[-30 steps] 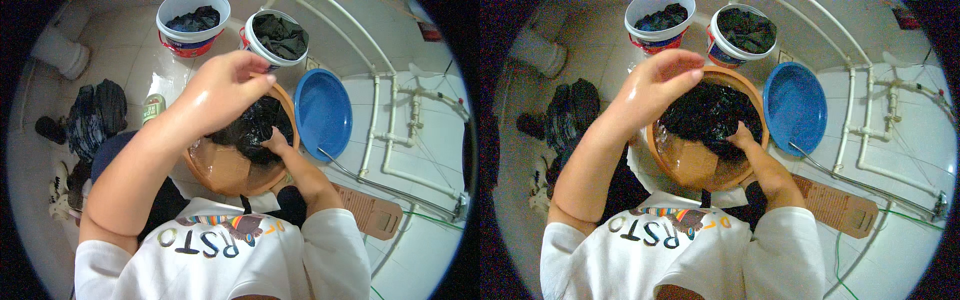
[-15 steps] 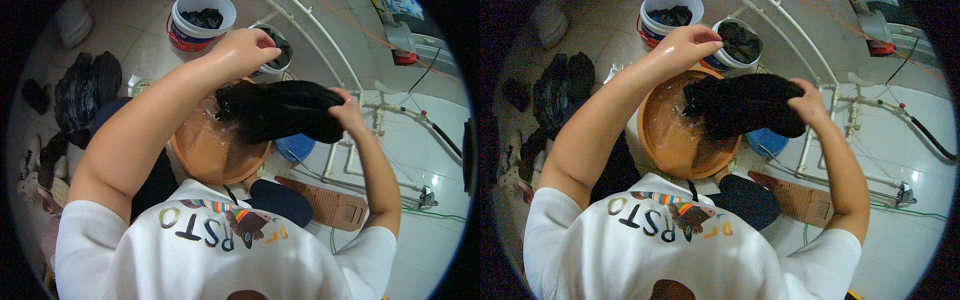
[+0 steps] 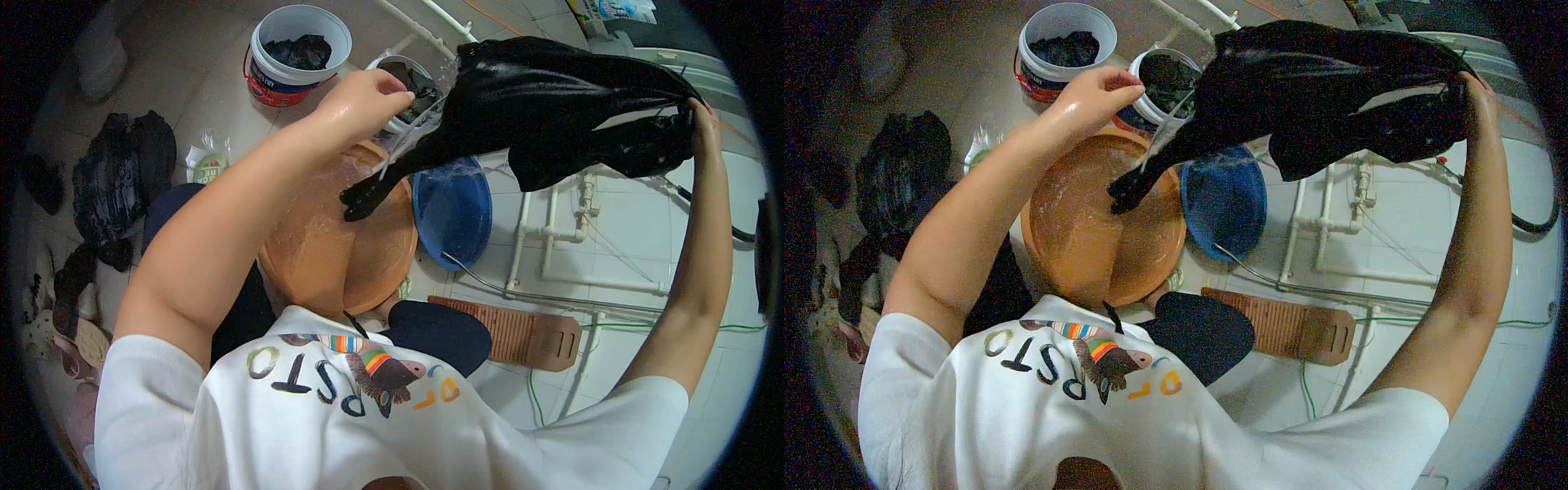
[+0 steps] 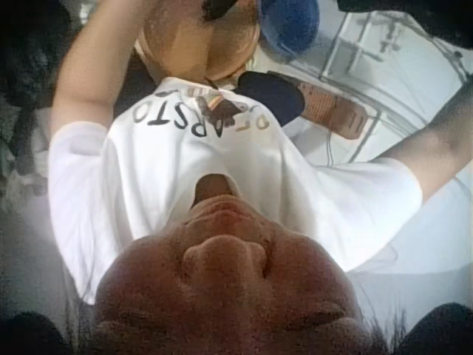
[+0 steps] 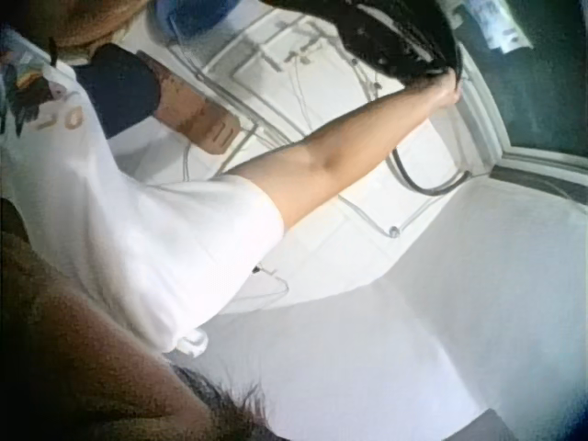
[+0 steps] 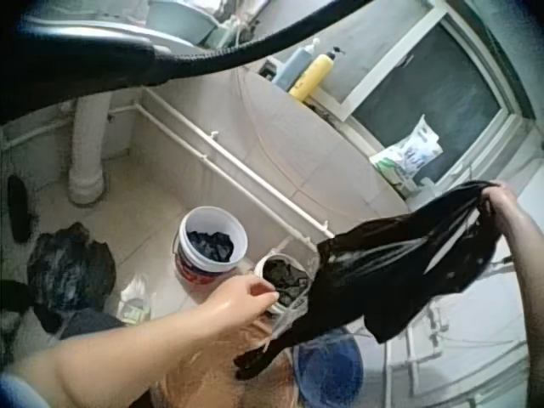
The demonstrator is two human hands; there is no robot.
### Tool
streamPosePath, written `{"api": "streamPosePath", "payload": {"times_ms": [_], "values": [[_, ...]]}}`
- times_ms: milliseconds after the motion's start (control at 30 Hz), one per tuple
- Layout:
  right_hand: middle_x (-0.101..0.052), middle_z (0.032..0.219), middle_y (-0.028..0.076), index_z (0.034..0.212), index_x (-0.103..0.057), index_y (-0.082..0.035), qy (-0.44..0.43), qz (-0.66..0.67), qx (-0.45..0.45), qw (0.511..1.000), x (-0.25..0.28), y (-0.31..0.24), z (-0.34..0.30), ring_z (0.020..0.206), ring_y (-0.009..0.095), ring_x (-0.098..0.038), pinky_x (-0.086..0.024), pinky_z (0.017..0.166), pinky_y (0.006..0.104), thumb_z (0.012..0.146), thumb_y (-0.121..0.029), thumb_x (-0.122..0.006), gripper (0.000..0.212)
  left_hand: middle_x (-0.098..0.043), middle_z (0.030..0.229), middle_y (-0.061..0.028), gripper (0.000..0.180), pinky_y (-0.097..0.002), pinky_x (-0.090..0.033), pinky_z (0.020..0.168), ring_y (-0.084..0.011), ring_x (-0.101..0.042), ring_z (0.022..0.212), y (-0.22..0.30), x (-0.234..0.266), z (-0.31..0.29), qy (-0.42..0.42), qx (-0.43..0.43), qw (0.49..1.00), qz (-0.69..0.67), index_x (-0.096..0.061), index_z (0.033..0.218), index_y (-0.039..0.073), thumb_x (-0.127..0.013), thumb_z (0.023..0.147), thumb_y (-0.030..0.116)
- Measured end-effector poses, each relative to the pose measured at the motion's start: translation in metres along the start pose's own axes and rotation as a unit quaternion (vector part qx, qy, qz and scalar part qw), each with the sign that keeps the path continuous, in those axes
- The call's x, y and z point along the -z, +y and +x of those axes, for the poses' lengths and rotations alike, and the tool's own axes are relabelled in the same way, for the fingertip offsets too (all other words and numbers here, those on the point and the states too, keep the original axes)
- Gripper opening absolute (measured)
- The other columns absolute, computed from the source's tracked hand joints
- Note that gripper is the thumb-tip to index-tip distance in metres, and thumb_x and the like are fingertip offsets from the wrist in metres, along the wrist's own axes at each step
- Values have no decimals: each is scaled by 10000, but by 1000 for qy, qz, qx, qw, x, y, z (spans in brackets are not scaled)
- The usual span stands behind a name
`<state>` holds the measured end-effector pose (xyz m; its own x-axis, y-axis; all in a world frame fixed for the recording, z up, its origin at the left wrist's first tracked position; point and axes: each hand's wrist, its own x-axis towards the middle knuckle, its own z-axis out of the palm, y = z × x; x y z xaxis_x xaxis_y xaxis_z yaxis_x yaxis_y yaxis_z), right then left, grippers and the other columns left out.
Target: The person hand-washes dark clothes in a blue basin, then transfers them to a brown basin for rinsing. They use a shower hose to add water and repeatedly agitate, squeeze, and wring the garments before moving them between containers.
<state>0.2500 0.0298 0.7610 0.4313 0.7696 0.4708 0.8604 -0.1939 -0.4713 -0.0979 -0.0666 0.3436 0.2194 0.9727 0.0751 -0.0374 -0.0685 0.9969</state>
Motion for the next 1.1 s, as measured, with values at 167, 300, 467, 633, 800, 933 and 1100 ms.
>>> {"api": "streamPosePath", "payload": {"times_ms": [167,300,467,633,800,933,1100], "values": [[-617,881,140,984,-565,64,23,34,-48,998,-60,63,84,747,245,-597,-490,667,333,762,-146,-588,306,-612,885,-95,318,-282,-470,648,-152,-574,753,8,0,-10,-8,0,998,-63,-599,965,-6,-583,796,263],[-620,938,145,966,-572,64,-78,22,-113,990,-180,103,45,788,254,-599,-489,695,344,744,-202,-618,349,-611,874,-99,277,-272,-453,720,-145,-568,796,14,1,-12,21,8,994,-103,-603,954,-9,-586,801,222],[-592,965,166,1024,-537,26,-242,219,-253,911,-388,192,1,772,265,-584,-486,683,355,695,-182,-679,415,-608,943,-65,251,-243,-437,791,-116,-560,870,16,-1,-5,-15,97,985,-144,-574,991,-1,-590,825,187],[-486,1174,220,1205,-430,16,-284,115,-125,944,-485,227,-148,1076,341,-478,-377,919,411,666,-307,-694,681,-611,959,-44,250,-250,-417,802,-112,-548,893,13,1,10,-4,131,971,-198,-585,981,28,-579,822,222],[-222,1324,311,1316,-212,38,-74,-37,-72,994,-482,252,-281,1238,415,-238,-219,1025,449,623,-464,-710,991,-614,983,-9,269,-275,-358,824,-105,-522,934,15,3,25,44,136,973,-180,-603,970,100,-562,805,308],[-251,1303,309,1350,-93,32,-135,-64,-211,966,-512,290,-393,1199,402,-284,-273,969,462,621,-466,-725,1086,-614,994,-4,247,-281,-349,824,-106,-522,940,11,0,34,49,149,968,-196,-600,965,117,-550,809,302],[-542,979,216,1298,-205,10,-360,225,-414,805,-547,280,-409,681,257,-595,-472,471,353,711,-263,-699,814,-611,992,-21,228,-276,-367,823,-120,-526,945,7,-5,35,27,177,952,-247,-588,964,107,-541,825,281]]}}
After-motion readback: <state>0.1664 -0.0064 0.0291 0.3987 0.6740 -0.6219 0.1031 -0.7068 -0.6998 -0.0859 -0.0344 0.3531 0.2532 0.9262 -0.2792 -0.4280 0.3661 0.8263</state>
